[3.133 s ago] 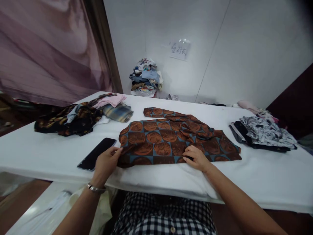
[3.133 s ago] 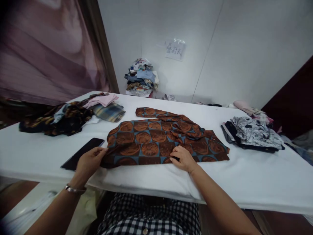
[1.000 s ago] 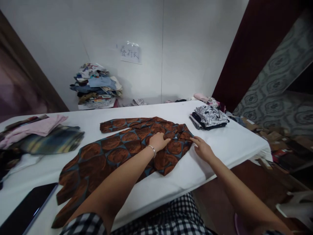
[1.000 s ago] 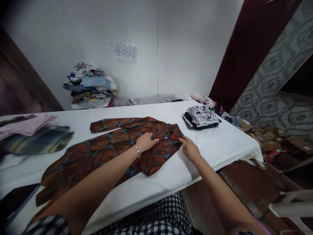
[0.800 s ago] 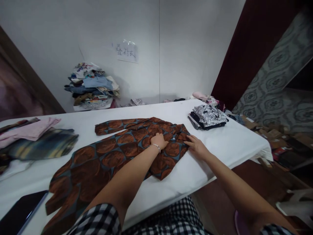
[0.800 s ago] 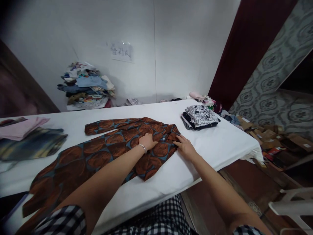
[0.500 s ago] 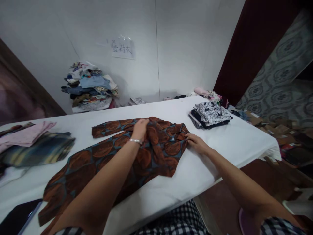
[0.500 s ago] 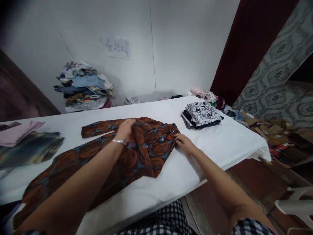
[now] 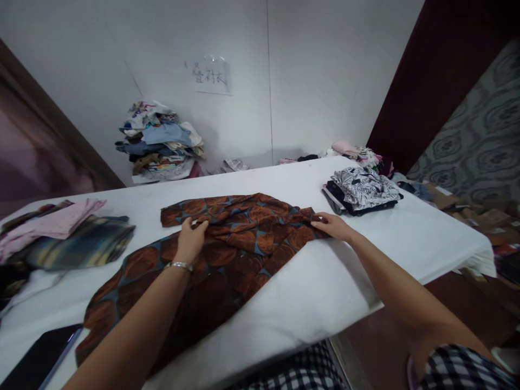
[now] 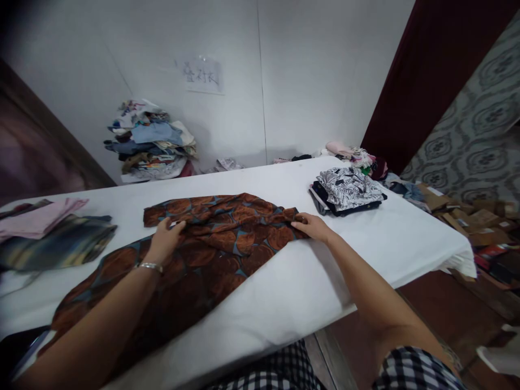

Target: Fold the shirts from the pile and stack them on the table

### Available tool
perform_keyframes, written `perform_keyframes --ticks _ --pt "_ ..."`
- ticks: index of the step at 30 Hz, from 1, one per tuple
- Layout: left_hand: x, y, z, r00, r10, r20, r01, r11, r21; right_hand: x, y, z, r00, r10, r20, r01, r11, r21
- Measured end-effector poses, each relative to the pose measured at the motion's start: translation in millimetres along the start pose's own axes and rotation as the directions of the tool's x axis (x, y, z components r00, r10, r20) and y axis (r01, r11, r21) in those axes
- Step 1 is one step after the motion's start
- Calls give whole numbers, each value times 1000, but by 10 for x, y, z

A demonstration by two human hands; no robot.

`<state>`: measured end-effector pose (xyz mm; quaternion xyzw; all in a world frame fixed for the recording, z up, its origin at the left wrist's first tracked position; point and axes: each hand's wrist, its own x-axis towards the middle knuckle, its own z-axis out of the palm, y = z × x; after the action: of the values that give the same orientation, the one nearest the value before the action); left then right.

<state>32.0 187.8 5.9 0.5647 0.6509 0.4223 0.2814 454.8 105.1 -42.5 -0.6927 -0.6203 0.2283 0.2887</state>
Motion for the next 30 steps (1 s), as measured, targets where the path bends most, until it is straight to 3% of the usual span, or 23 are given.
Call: perform_keyframes --ticks 2,4,6,8,9,11,13,14,17,20,23,25,26,28,30 --pt "-336 32 108 985 94 142 -105 992 75 -121 30 -19 995 -101 25 102 994 -33" --pt "-763 65 197 903 221 370 -281 952 118 -229 65 -38 989 -146 20 148 985 -94" --pt "-1184 60 276 717 350 603 -535 831 153 -320 91 -39 986 -167 -14 162 971 -177" --pt "-1495 13 354 579 392 715 -698 691 187 -394 100 -19 975 -215 -47 197 948 -249" --pt "-1591 -17 394 559 392 731 -736 640 221 -424 100 -4 967 -248 -54 226 937 -266" --pt "-1668 -68 465 571 375 731 -761 576 299 -465 111 21 960 -273 -70 248 936 -248" --pt "-1651 -87 507 561 360 746 -780 533 328 -479 160 16 976 -189 -105 174 975 -140" --pt "-1637 -86 512 531 360 767 -799 513 313 -479 205 -7 985 -116 -124 110 993 -51" --pt "-1662 -67 483 391 380 839 -872 445 204 -467 392 -148 993 72 -99 -48 974 222" --pt "-1799 -53 433 311 408 858 -900 416 129 -475 525 -316 980 191 -60 -179 970 164" --pt "-1898 -33 382 268 453 850 -874 485 17 -519 443 -359 956 213 -204 -242 961 -135" --pt "-1858 -12 335 262 500 825 -834 547 -67 -569 273 -277 949 65 -307 -137 966 -218" --pt "-1795 -3 306 279 519 808 -820 567 -81 -599 175 -207 941 -44 -336 -35 973 -227" --pt "-1578 5 243 381 538 752 -801 599 -23 -662 6 -41 909 -269 -319 197 950 -241" --pt "-1262 -13 176 530 537 656 -762 641 92 -718 -69 109 883 -397 -252 319 900 -298"
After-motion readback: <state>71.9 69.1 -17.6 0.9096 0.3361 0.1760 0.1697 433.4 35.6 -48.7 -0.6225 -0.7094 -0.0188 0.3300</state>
